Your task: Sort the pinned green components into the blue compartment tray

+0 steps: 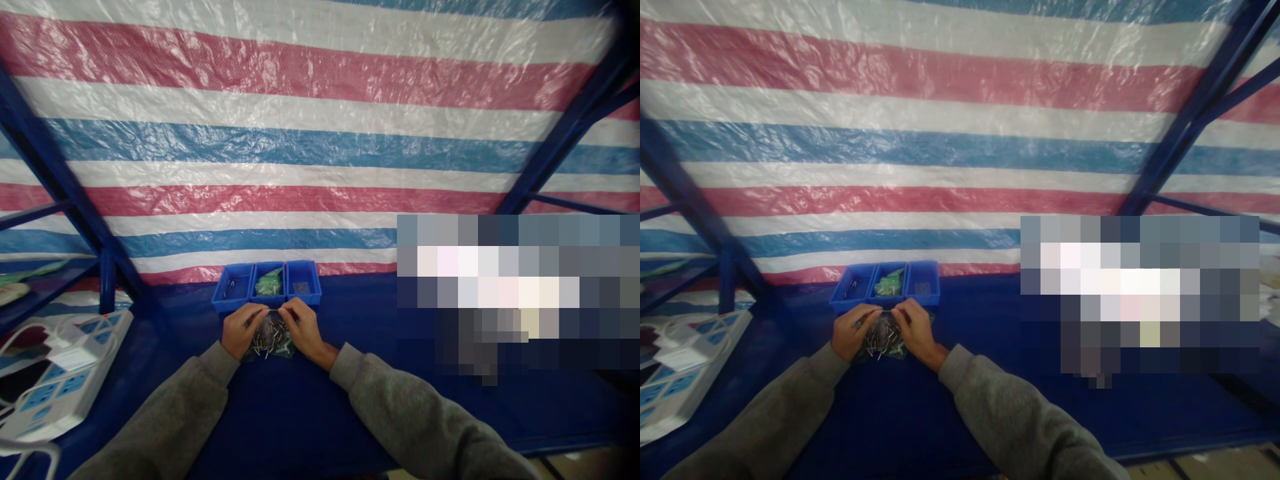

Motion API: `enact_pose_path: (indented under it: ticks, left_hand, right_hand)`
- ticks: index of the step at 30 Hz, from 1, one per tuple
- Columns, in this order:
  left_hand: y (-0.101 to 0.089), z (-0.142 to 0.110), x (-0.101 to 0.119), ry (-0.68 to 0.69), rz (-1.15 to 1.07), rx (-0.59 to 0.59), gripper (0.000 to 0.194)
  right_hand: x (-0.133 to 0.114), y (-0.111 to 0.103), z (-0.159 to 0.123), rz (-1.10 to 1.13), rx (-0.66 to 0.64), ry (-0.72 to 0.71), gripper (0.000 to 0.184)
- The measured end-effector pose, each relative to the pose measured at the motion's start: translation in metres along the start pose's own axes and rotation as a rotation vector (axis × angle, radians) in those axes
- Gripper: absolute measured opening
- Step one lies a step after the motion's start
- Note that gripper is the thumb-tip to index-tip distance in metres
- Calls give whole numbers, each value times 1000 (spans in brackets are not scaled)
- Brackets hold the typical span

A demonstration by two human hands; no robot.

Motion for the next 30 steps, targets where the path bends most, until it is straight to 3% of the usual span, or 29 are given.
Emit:
enact_pose_path:
  ticks: [4,11,14,17,19,24,30]
  left_hand:
    - [-2,-1,1,22,-4,25,15]
    - [-3,-6,-5,-64,-1,44,21]
    - [-13,-4,-11,-42,112,126,20]
    - [-33,2,-14,40,268,287,17]
    - [-41,10,-19,48,334,306,15]
    - [-42,22,-29,-24,464,205,20]
    - [-6,14,-23,93,427,-68,18]
  right_hand:
    - [1,3,0,1,-22,-15,20]
    - [-1,5,1,8,-48,-21,18]
    - [-2,3,1,10,-37,-19,20]
    - [-2,3,0,5,-42,-19,20]
    - [-2,4,0,-2,-48,-16,20]
    - [-1,4,0,-33,-46,3,20]
    - [1,5,0,-117,-41,4,18]
Point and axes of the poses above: each hand's wrist, its own z-axis towards the middle knuckle, its own y-axis out of the palm, x = y × z, the point moved 8 cm from there along z, towards the middle knuckle, and after that the axes turned 3 degrees about -z, right-handed, at the moved point
